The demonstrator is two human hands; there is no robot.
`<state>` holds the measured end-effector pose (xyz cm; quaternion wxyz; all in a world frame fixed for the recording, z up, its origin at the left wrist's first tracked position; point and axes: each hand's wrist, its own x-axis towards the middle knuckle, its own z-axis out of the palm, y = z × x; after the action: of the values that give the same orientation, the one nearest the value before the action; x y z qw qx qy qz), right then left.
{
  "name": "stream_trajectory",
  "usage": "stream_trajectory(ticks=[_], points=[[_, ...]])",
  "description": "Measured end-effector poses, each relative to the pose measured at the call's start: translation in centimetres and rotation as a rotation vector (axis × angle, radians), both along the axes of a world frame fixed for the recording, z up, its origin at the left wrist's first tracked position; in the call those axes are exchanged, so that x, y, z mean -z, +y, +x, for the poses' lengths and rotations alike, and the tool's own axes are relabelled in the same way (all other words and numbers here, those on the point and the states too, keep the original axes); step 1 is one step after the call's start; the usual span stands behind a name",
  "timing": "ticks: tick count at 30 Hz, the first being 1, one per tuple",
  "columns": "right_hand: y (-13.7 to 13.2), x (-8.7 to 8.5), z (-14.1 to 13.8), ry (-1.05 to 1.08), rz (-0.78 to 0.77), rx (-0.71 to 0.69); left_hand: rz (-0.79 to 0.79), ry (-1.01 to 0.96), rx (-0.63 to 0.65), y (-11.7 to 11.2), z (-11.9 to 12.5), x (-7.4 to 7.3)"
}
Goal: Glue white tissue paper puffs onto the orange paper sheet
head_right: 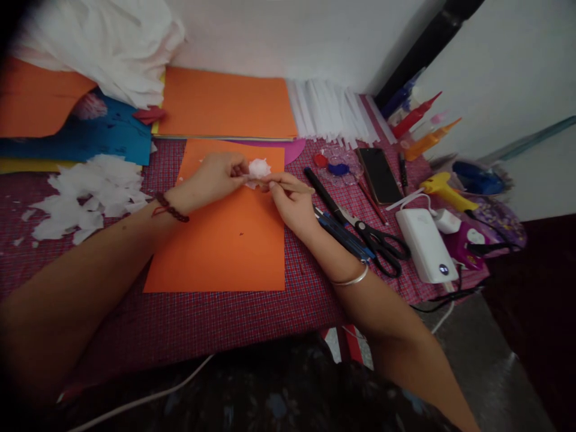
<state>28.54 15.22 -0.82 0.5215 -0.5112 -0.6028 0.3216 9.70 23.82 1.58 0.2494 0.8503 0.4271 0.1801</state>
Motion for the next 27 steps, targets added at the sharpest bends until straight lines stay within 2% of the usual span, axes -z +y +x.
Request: stream_trajectory(ticks=[9, 13, 17, 23, 25, 27], points=[[-0.2, 0.2, -0.1, -0.221, 0.077, -0.072, 0.043, 0.057, -0.073, -0.3, 0.4, 0.1], [-0.5, 0.4, -0.1, -0.341, 0.171, -0.09, 0.106, 0.133, -0.029, -1.1, 0.2, -0.6], [-0.5, 0.3, -0.1, -0.525, 0.209, -0.104, 0.147, 0.173, -0.022, -1.6, 0.1, -1.1], [-0.9, -0.2, -0.4, -0.88, 0.186, -0.146, 0.104, 0.123, -0.042, -1.4, 0.4, -0.4], [-1.4, -0.6, -0.4, -0.86, 0.211, -0.171, 0.096, 0.108, -0.037, -1.4, 0.3, -0.1], [-1.7, -1.0, -0.2, -0.674, 0.254, -0.174, 0.093, 0.109, -0.036, -1.5, 0.4, 0.0]])
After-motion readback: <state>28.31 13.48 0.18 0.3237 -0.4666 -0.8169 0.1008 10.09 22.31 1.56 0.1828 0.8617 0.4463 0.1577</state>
